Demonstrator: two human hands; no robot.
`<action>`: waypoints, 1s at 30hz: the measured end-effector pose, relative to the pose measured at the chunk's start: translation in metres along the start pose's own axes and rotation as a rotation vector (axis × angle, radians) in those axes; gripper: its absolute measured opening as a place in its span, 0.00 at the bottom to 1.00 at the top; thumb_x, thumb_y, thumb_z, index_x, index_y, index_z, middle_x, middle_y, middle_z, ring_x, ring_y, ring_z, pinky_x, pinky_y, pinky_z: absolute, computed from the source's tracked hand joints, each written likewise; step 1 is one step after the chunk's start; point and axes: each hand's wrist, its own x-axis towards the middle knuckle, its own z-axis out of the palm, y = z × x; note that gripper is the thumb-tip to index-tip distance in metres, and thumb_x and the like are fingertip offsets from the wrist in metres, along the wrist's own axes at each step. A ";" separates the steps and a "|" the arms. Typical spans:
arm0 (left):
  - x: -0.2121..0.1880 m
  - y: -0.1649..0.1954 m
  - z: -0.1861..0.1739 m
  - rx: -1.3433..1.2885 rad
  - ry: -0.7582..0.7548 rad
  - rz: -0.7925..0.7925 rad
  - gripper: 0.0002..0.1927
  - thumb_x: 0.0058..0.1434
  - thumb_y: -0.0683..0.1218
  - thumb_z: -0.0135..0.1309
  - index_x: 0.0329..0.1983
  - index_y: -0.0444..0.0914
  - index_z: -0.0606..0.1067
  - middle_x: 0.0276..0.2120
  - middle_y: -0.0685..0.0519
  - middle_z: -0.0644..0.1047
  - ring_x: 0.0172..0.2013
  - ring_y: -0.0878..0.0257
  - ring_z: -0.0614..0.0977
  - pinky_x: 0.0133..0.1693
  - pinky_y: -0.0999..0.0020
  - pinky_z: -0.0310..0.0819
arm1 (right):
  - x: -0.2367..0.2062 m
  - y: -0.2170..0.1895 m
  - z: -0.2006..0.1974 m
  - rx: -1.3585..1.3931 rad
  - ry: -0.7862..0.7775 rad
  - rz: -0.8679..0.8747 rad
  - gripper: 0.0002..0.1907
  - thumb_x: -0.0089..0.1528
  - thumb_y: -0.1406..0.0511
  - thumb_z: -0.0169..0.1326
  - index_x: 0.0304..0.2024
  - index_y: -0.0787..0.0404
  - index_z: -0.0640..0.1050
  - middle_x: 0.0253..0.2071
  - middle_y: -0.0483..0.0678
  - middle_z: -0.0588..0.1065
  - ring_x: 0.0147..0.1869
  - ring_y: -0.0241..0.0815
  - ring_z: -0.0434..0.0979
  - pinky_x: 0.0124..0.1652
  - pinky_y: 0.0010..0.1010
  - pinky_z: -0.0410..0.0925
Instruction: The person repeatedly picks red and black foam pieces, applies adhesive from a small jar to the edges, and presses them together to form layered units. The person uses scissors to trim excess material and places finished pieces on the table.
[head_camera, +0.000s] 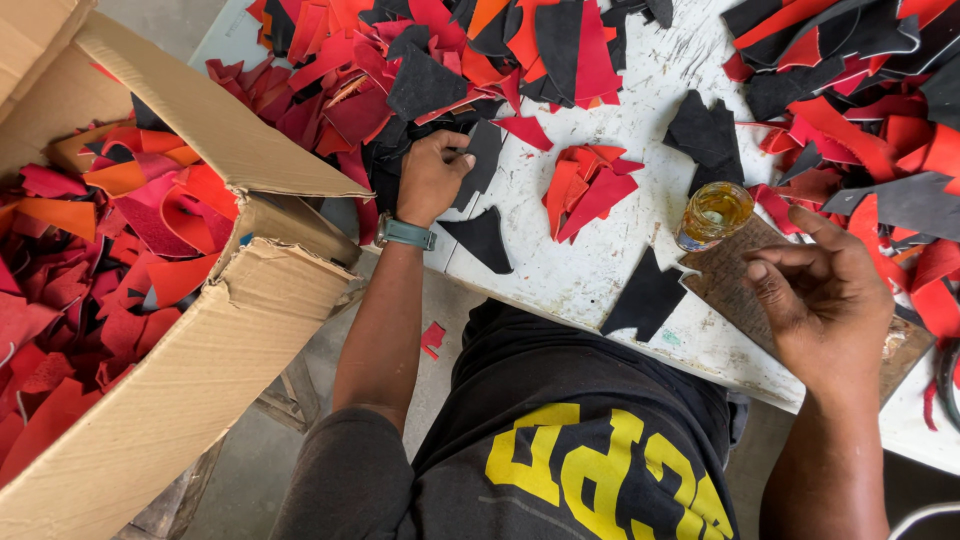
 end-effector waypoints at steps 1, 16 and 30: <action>-0.001 -0.002 0.000 -0.036 -0.007 0.003 0.14 0.58 0.39 0.63 0.48 0.32 0.79 0.38 0.45 0.84 0.38 0.61 0.87 0.40 0.70 0.80 | 0.000 -0.001 0.000 0.002 0.000 0.000 0.24 0.70 0.77 0.59 0.67 0.72 0.67 0.45 0.55 0.79 0.52 0.36 0.80 0.53 0.23 0.73; -0.127 0.054 -0.011 0.203 -0.095 0.276 0.22 0.59 0.48 0.66 0.53 0.35 0.77 0.54 0.45 0.75 0.53 0.48 0.79 0.55 0.56 0.73 | -0.028 -0.030 0.014 -0.382 -0.114 0.097 0.41 0.54 0.70 0.69 0.68 0.65 0.67 0.44 0.49 0.82 0.44 0.38 0.82 0.46 0.29 0.74; -0.165 0.039 0.005 0.352 -0.297 0.406 0.18 0.65 0.54 0.57 0.54 0.41 0.81 0.57 0.49 0.75 0.57 0.51 0.75 0.59 0.53 0.66 | -0.042 -0.015 0.030 -0.413 -0.121 0.122 0.43 0.53 0.71 0.68 0.70 0.61 0.67 0.42 0.47 0.82 0.44 0.39 0.83 0.45 0.31 0.74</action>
